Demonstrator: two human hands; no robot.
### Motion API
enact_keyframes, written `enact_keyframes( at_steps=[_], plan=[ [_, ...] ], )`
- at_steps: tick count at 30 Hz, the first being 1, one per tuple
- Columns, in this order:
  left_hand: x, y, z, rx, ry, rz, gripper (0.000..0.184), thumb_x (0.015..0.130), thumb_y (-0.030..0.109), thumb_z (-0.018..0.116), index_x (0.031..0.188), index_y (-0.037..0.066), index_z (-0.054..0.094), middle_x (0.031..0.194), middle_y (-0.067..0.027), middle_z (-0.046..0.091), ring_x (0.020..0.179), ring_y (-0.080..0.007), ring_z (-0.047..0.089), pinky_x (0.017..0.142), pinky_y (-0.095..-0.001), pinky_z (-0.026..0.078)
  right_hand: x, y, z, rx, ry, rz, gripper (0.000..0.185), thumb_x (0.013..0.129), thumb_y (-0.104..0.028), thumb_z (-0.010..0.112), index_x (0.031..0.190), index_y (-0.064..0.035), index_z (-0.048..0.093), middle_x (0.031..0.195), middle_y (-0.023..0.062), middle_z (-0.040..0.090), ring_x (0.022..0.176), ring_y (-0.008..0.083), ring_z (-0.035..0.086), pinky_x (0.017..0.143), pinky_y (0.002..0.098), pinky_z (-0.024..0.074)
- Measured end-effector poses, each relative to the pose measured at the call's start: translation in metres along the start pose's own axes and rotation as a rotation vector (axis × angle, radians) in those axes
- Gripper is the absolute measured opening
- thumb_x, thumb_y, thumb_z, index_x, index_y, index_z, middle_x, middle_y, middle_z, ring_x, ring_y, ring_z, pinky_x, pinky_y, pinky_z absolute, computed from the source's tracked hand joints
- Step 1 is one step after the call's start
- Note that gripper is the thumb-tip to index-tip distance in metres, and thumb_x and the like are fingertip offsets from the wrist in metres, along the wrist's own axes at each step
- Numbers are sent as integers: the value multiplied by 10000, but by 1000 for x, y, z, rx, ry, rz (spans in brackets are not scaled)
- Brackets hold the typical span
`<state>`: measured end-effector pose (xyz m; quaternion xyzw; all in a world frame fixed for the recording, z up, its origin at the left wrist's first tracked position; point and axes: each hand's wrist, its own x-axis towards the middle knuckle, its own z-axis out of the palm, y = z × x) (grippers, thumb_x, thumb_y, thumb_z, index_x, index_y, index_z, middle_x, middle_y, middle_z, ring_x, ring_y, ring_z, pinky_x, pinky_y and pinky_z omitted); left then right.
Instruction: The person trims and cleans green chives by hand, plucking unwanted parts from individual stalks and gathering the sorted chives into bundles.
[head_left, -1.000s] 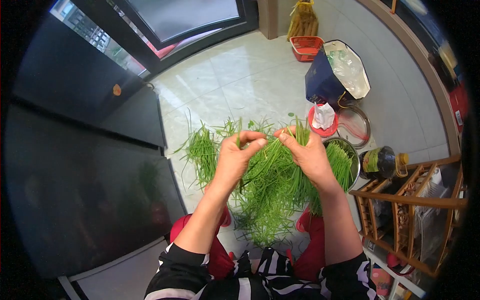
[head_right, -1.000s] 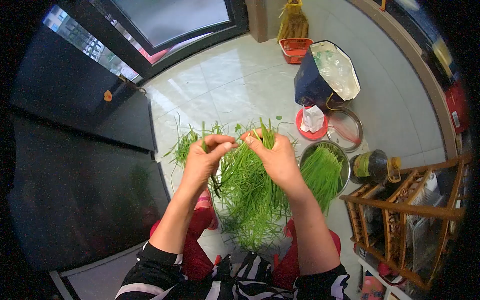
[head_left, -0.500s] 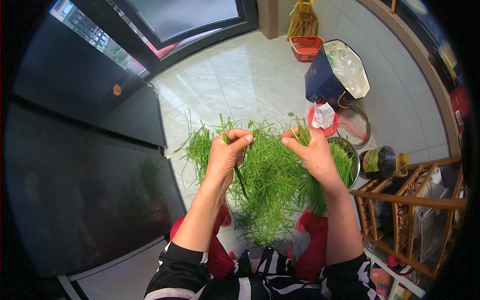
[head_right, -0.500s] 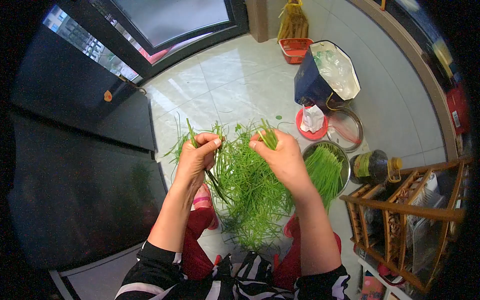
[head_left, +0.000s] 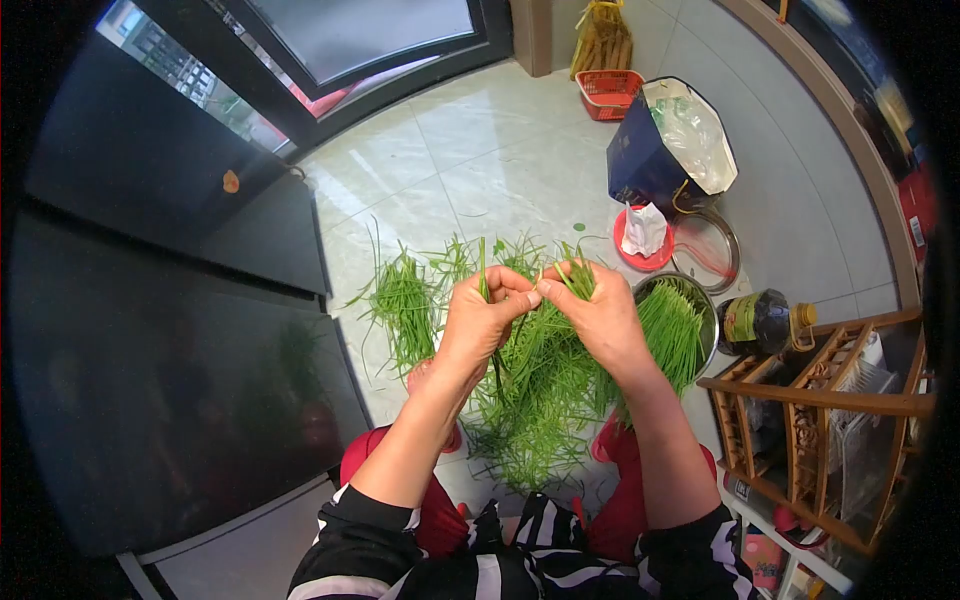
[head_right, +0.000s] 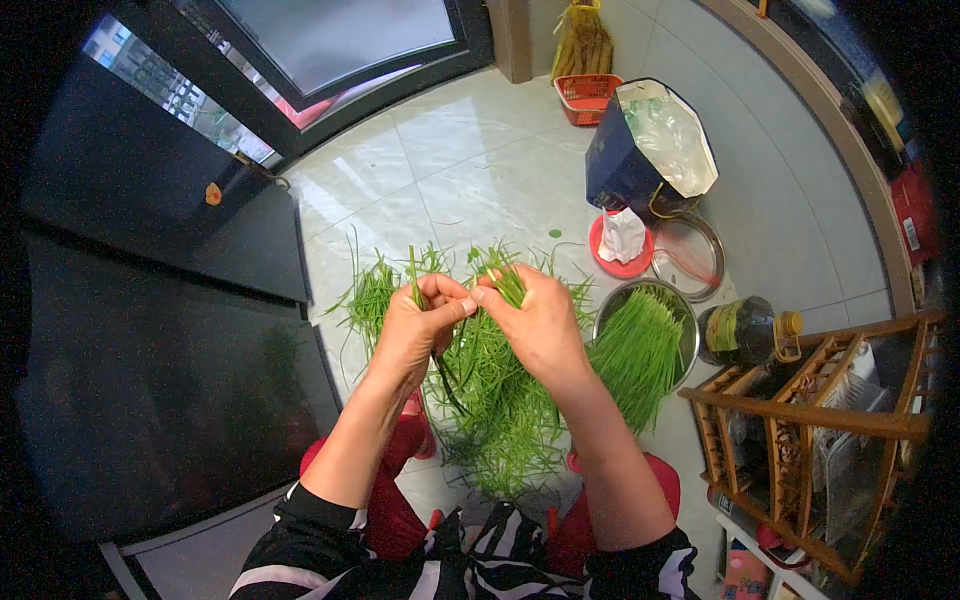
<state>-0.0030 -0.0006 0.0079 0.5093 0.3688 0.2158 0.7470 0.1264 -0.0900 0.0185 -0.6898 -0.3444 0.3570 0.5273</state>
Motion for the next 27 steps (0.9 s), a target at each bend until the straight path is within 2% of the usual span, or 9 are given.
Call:
enact_keyframes(
  at_steps=[10,13,15,16,18,19,21,25,27],
  plan=[
    [12,14,-32,-77,277,124,74,797,88,651,855,42,643,722,-17,634,418,-16,344,368,-186,238,3,5,-13,-117,-62,42,217,832,-224,663,865,-12,636,680,-32,560,639,46,473,586,231,396],
    [8,19,-38,18,302,89,132,801,90,650,913,22,663,785,-48,664,499,-35,457,452,-181,350,5,-1,-19,-22,-32,72,196,830,-230,667,853,-37,636,667,-39,549,562,32,425,504,214,342],
    [10,14,-38,208,308,244,160,804,98,653,935,9,672,800,-58,673,647,-75,566,622,-211,445,6,-3,-22,84,-58,152,179,830,-235,668,849,-61,629,657,-51,533,498,15,363,436,203,266],
    [9,15,-36,209,306,243,160,804,98,653,935,9,672,800,-58,673,647,-75,566,622,-211,445,6,-2,-23,85,-57,153,179,830,-235,668,849,-61,629,657,-51,533,498,15,363,436,203,266],
    [5,16,-29,239,113,93,152,821,134,655,927,25,670,825,-44,685,424,0,337,376,-178,242,7,-2,-23,123,-71,127,170,834,-233,663,848,-69,618,655,-60,521,458,12,322,406,198,225],
    [5,13,-25,222,75,68,153,820,145,664,918,28,672,807,-39,685,406,-1,318,372,-177,237,7,-3,-23,124,-71,127,170,834,-233,663,848,-69,618,655,-60,521,458,12,322,406,198,225],
    [1,8,-10,225,-10,116,151,809,157,684,902,38,671,720,24,630,464,-3,351,419,-183,261,5,-8,-22,121,-52,163,218,823,-224,670,860,-11,641,755,3,616,714,75,541,663,247,429],
    [-2,1,0,250,-146,62,82,801,119,673,812,55,623,668,50,564,539,-8,397,470,-184,277,6,-4,-19,134,-55,161,219,827,-224,667,876,-12,637,768,7,619,725,81,546,668,248,432],
    [-2,2,0,213,-174,34,76,800,102,661,783,59,601,654,52,549,541,-8,399,472,-182,277,7,-4,-19,149,18,140,204,832,-222,662,843,-21,629,728,-9,596,637,58,507,579,233,411]
  ],
)
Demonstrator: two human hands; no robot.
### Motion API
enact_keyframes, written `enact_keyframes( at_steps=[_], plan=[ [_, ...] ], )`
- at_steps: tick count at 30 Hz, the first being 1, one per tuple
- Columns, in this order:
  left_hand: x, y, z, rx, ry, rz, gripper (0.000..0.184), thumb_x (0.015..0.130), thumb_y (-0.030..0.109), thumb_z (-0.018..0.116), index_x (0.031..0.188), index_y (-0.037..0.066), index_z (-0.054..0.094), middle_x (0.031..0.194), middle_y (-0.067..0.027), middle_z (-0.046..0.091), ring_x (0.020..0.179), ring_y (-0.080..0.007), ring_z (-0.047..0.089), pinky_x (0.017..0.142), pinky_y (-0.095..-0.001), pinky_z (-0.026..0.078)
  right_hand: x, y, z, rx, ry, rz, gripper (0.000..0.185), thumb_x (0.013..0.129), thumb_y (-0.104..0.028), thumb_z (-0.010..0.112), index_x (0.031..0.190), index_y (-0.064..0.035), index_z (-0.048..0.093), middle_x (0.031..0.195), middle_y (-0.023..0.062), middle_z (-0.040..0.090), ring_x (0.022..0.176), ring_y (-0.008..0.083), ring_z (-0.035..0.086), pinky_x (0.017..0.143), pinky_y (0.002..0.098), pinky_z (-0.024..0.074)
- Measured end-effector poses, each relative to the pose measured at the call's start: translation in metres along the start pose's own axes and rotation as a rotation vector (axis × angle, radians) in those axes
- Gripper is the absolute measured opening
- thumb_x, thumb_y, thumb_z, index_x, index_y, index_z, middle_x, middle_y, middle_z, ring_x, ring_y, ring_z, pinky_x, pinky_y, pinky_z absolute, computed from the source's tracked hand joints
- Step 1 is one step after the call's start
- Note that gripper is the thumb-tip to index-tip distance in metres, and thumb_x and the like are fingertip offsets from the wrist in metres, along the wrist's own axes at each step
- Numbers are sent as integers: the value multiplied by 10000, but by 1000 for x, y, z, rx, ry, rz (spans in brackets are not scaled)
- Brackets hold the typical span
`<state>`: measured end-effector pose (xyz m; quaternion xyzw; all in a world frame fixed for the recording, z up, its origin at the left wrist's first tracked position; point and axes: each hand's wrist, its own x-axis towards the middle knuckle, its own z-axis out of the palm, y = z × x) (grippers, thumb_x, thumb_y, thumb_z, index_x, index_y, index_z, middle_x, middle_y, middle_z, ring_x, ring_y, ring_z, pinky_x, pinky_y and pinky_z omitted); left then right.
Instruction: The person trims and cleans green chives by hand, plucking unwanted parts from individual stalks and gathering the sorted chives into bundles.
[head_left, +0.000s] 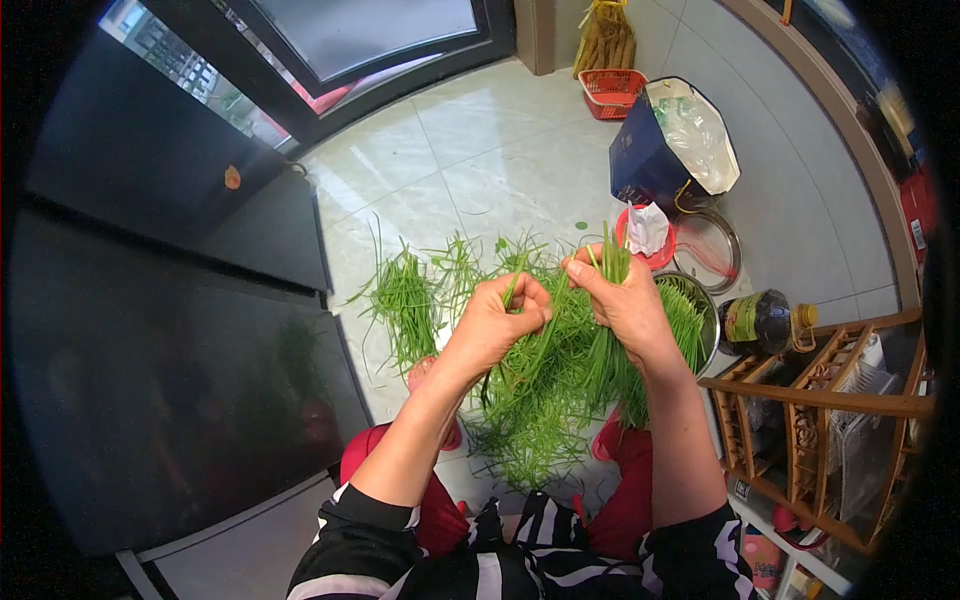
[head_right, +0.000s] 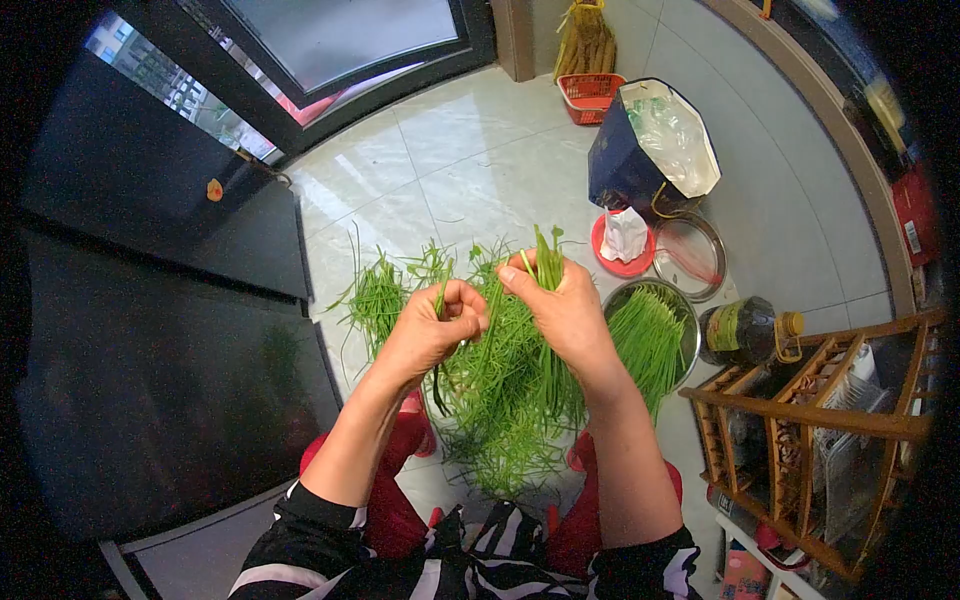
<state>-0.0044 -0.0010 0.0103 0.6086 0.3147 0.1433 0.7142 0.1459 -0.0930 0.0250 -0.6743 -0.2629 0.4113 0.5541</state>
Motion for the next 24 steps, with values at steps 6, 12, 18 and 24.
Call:
enact_keyframes(
  at_steps=[6,12,18,24],
  plan=[
    [6,-33,-32,536,-19,0,69,770,36,629,777,12,565,677,3,529,648,-97,491,609,-256,420,1,-12,-17,368,148,-53,146,883,-183,606,938,-57,555,725,-5,546,420,-10,308,384,175,205],
    [7,-29,-75,523,544,178,162,766,44,655,927,37,666,797,-68,660,731,-134,595,689,-265,465,0,-12,-28,314,223,-72,150,887,-194,595,929,-55,558,721,-2,552,418,-10,302,382,178,212],
    [-1,5,-17,200,432,312,172,771,105,711,918,26,669,806,-3,647,635,-36,516,555,-186,400,5,3,-15,74,215,-174,232,851,-243,611,868,-12,611,731,23,632,633,82,527,602,233,415],
    [-4,11,24,236,296,269,218,740,69,723,938,12,652,748,-9,605,562,-37,453,485,-199,367,-3,0,7,42,116,-130,245,850,-252,614,848,-7,607,728,30,629,640,85,528,610,235,413]
  ],
)
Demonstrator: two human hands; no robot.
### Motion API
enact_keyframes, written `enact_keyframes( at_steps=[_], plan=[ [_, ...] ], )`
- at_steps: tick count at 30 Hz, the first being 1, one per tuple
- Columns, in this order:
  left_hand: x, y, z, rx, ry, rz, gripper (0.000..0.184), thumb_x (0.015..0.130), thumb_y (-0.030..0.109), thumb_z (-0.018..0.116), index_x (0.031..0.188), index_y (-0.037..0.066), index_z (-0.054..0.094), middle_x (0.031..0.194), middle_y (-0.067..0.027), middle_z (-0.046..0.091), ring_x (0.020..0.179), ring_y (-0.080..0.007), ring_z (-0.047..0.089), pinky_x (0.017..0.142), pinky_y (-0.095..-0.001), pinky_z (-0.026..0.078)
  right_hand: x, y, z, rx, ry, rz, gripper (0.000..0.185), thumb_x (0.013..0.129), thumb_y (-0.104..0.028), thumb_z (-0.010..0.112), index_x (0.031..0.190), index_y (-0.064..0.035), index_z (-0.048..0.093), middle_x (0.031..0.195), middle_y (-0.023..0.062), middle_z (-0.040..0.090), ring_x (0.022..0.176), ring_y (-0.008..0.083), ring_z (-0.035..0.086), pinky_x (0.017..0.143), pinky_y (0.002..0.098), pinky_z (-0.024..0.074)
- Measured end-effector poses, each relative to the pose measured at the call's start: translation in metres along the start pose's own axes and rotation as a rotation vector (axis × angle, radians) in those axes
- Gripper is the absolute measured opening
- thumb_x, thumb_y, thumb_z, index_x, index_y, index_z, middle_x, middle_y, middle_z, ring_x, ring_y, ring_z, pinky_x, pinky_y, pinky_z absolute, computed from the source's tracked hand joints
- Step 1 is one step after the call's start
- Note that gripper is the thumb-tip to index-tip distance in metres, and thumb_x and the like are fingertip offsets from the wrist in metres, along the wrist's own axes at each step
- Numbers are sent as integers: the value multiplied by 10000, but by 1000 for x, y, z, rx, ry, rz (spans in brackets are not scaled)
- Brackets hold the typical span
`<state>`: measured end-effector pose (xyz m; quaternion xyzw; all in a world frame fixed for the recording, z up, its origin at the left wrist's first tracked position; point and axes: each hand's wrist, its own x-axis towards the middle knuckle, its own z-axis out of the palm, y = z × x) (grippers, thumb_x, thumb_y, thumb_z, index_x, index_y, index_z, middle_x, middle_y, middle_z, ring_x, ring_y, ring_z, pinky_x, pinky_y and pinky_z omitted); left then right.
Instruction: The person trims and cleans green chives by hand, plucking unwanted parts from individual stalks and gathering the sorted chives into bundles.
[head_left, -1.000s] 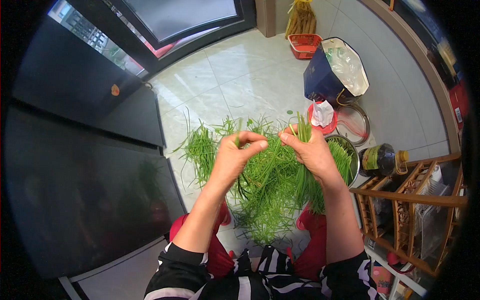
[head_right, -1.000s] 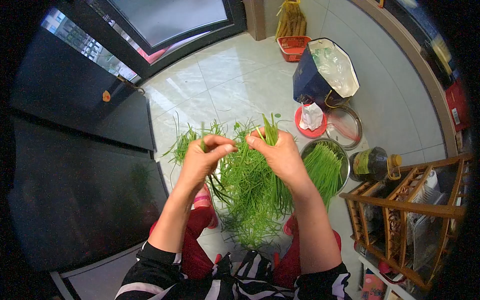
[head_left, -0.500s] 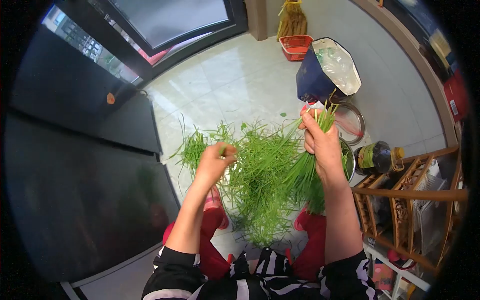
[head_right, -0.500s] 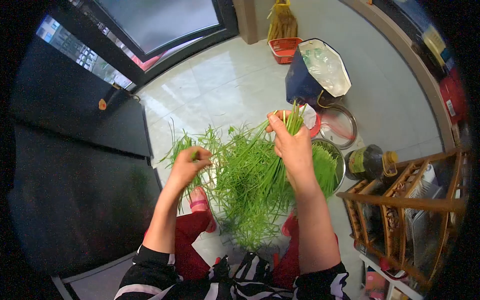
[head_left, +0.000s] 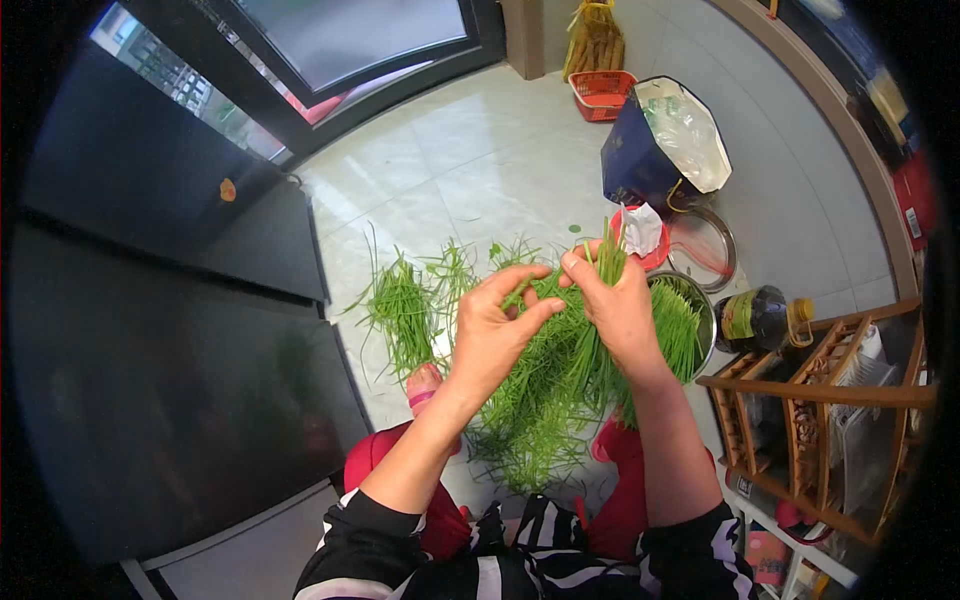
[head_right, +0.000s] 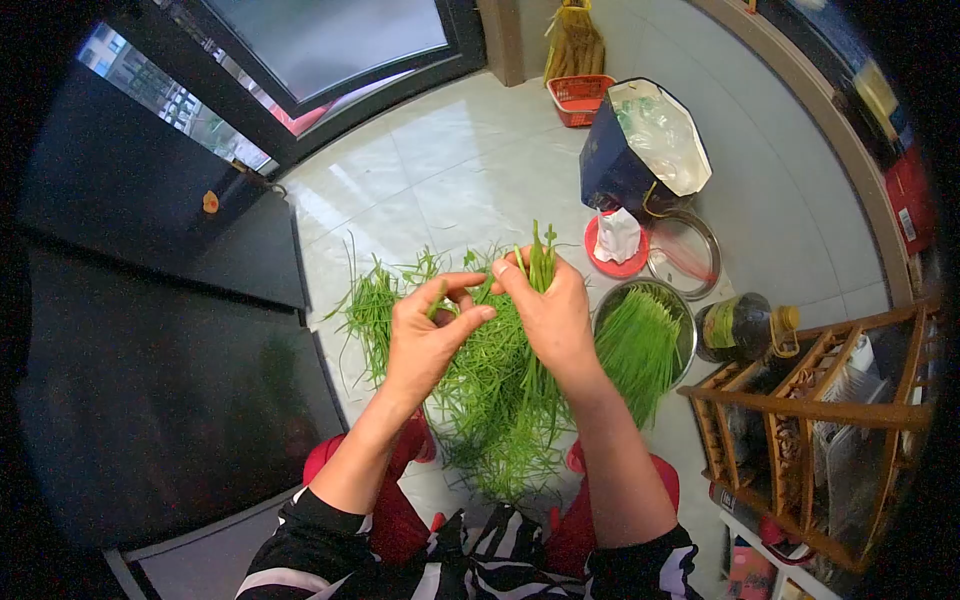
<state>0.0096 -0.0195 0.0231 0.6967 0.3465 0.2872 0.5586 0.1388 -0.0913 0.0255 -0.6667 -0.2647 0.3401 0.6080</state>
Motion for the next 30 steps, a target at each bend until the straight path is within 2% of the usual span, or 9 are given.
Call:
enact_keyframes(
  at_steps=[3,5,9,13,19,21,23,26,30],
  plan=[
    [3,-14,1,51,-6,71,93,765,45,682,825,4,624,638,32,517,576,-29,432,515,-202,364,0,-1,-2,45,26,54,233,847,-250,626,827,-19,606,666,18,584,537,55,464,503,231,363],
    [6,-16,-8,163,-108,-44,84,763,31,672,747,8,592,601,33,504,574,-46,434,526,-220,369,2,-3,-8,126,70,72,210,851,-237,623,843,-29,597,660,6,559,492,39,410,461,224,317],
    [12,-45,-27,217,-131,-75,91,769,40,673,739,17,591,608,35,516,566,-42,441,517,-210,362,8,-11,-27,398,197,35,144,866,-192,604,899,-59,561,686,-22,503,419,12,295,396,200,224],
    [19,-62,-55,145,-113,-225,89,793,52,666,748,28,593,614,33,532,538,-41,454,497,-200,360,12,-9,-41,472,283,-65,123,871,-173,591,896,-64,540,737,-9,500,430,19,301,395,202,223],
    [27,-60,-76,-77,58,-293,89,802,30,636,730,23,583,578,41,500,499,-37,393,466,-207,308,14,-7,-56,485,258,-60,168,892,-237,504,864,-72,522,702,-8,477,508,52,367,434,207,261],
    [26,-55,-73,-83,83,-269,124,821,93,651,742,76,557,568,60,437,453,-34,335,409,-203,238,15,-8,-57,516,263,-50,170,891,-244,484,854,-81,517,701,-3,487,515,58,369,446,209,275],
    [21,-37,-68,-340,-10,-498,114,834,120,635,764,91,550,558,68,397,424,-31,297,400,-203,220,13,-6,-57,476,188,-49,173,892,-249,463,854,-87,512,691,3,505,531,66,407,458,213,310],
    [19,-33,-58,-530,-182,-510,37,836,78,564,843,88,529,578,65,373,419,-39,260,403,-209,204,10,-6,-48,381,4,32,181,899,-251,474,865,-75,498,656,11,522,569,88,504,488,226,394],
    [16,-25,-42,-705,-360,-520,147,782,9,526,916,65,503,678,30,450,454,-57,298,436,-219,244,1,-14,-23,315,-174,182,225,918,-280,472,870,-60,482,648,27,516,498,107,510,478,250,441]
  ],
)
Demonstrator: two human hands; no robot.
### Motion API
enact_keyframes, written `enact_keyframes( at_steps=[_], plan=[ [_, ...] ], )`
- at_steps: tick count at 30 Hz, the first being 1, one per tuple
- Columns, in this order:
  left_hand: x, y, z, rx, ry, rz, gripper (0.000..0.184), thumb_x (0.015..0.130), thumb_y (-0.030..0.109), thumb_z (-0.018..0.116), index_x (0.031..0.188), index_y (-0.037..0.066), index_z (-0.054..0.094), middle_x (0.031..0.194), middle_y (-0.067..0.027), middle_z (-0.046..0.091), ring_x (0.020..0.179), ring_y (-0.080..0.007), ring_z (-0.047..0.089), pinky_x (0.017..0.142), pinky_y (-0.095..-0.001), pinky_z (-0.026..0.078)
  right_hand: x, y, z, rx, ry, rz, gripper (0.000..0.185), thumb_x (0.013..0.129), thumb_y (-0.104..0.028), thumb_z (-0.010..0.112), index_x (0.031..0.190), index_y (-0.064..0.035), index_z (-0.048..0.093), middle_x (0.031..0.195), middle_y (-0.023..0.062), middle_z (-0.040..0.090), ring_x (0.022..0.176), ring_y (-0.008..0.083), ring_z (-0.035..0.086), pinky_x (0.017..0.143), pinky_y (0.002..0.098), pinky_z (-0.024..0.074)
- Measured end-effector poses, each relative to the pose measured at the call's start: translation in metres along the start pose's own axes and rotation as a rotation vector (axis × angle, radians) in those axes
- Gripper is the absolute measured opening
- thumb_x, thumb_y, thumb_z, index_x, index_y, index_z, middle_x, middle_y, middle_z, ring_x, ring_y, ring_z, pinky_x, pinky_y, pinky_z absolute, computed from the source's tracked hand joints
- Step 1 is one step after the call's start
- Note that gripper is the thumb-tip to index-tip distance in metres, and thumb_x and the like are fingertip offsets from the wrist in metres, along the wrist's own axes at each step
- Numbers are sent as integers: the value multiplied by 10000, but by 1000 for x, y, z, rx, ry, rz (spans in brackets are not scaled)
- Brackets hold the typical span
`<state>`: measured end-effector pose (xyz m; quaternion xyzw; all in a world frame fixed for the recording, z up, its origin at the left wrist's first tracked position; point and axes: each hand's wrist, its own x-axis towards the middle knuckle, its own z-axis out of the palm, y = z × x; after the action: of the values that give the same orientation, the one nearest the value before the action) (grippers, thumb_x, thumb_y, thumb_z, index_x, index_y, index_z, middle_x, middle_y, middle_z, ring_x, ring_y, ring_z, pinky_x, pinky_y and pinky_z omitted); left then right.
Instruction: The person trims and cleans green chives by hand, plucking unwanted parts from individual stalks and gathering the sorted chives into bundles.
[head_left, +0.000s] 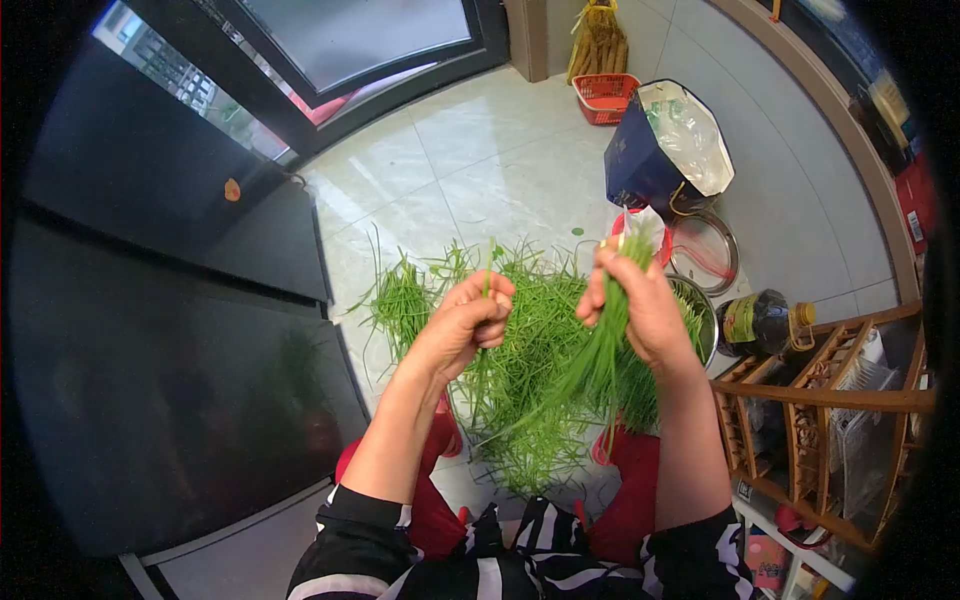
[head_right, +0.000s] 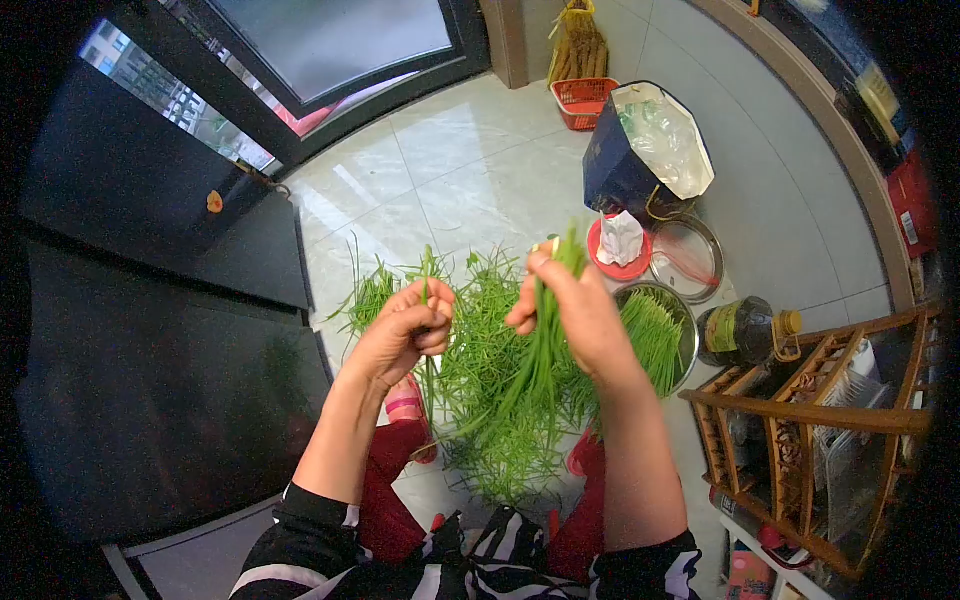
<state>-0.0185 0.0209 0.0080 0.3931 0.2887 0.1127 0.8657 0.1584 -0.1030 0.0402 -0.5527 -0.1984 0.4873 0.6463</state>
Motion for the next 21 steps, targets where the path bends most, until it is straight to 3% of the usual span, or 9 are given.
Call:
enact_keyframes(
  at_steps=[3,5,7,8,12,15,18,21],
  plan=[
    [2,-8,8,-29,-37,-50,200,752,-11,511,935,65,492,727,14,485,481,-65,318,462,-226,272,3,10,6,-176,-142,-6,230,924,-277,490,872,-54,484,636,21,502,483,120,509,459,256,430],
    [3,-11,10,-26,-68,-53,196,752,-7,515,931,68,493,744,16,498,492,-66,322,475,-226,279,2,17,13,-98,-109,57,216,914,-250,541,895,-36,517,661,20,536,546,111,539,507,250,445],
    [1,-11,15,60,-84,-70,187,779,2,497,950,73,468,729,30,443,522,-54,337,482,-208,280,3,22,24,-319,-37,-72,218,894,-249,588,941,-41,546,606,-41,467,456,30,391,397,203,317],
    [2,-12,16,60,-83,-71,187,779,2,497,950,73,468,729,30,443,522,-54,337,482,-208,280,0,19,28,-244,-36,-41,235,847,-218,653,926,-6,589,743,13,602,663,80,550,620,238,446],
    [1,-16,17,141,-137,-40,186,796,25,498,975,72,476,722,36,441,560,-58,372,511,-204,299,5,27,25,-342,-28,-14,225,848,-223,653,904,-13,593,718,8,591,673,89,557,621,240,442],
    [-4,-7,16,168,-88,-1,126,842,85,519,965,65,502,734,20,484,601,-66,431,539,-201,341,6,23,16,-386,48,12,200,865,-222,633,907,-31,594,647,-14,535,587,64,509,529,222,403],
    [-5,4,-1,152,36,68,108,880,164,545,900,58,546,753,-16,557,640,-80,498,582,-201,397,6,15,8,-63,71,24,193,899,-225,584,929,-35,601,574,-77,375,443,17,290,383,203,231],
    [-4,8,-36,180,223,118,187,897,201,551,787,54,586,785,-69,634,689,-135,579,693,-282,460,5,8,3,-42,77,24,191,904,-212,577,941,-27,602,578,-79,374,445,17,292,388,200,232]
  ],
)
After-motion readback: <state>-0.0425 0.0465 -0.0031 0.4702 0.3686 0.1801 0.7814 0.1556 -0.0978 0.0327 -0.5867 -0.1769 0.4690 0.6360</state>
